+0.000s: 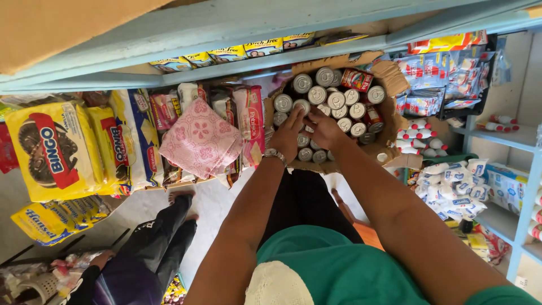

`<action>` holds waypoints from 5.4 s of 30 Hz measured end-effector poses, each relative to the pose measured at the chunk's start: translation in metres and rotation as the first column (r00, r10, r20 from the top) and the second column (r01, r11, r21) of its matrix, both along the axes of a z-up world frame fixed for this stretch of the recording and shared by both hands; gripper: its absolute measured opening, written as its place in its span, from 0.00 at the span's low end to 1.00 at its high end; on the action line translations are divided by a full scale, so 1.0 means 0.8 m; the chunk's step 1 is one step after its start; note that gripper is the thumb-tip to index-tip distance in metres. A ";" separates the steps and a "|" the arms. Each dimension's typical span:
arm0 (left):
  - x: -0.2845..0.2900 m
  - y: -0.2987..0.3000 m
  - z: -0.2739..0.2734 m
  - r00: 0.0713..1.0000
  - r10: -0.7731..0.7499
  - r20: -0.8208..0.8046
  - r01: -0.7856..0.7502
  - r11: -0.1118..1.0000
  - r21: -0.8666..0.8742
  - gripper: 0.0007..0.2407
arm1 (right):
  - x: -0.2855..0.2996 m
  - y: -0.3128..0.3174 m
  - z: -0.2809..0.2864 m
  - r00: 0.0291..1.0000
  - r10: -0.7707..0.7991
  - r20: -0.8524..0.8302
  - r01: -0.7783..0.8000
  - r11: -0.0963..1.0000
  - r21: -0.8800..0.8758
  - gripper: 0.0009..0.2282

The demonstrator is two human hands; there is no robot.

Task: Stocking canned sardines on a shelf in a grocery store.

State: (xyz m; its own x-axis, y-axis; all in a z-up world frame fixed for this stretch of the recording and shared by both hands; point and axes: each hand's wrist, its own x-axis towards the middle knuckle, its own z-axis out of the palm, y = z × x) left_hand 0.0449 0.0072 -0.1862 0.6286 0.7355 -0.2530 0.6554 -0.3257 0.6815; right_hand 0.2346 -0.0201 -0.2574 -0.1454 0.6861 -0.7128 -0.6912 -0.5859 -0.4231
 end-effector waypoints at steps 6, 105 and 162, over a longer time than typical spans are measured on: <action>0.011 0.024 0.049 1.000 0.021 0.006 -0.021 0.999 -0.041 0.33 | 0.004 -0.001 0.007 0.997 -0.005 -0.081 0.006 1.000 0.020 0.16; -0.035 -0.065 0.461 0.522 0.388 0.759 0.054 0.874 -0.483 0.29 | -0.001 -0.114 0.552 0.805 -0.182 0.565 -0.287 0.714 0.639 0.14; -0.108 -0.010 1.014 0.355 -0.286 0.890 -0.158 0.920 0.358 0.24 | -0.063 -0.021 1.136 0.602 -0.550 0.579 -0.617 0.140 0.775 0.17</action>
State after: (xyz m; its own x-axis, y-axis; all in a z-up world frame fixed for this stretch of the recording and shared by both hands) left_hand -0.0415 -0.0010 0.6253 0.3400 0.5647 0.7520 -0.3444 -0.6694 0.6583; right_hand 0.1838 -0.0370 0.6516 -0.1492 0.7629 0.6290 0.1594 0.6464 -0.7462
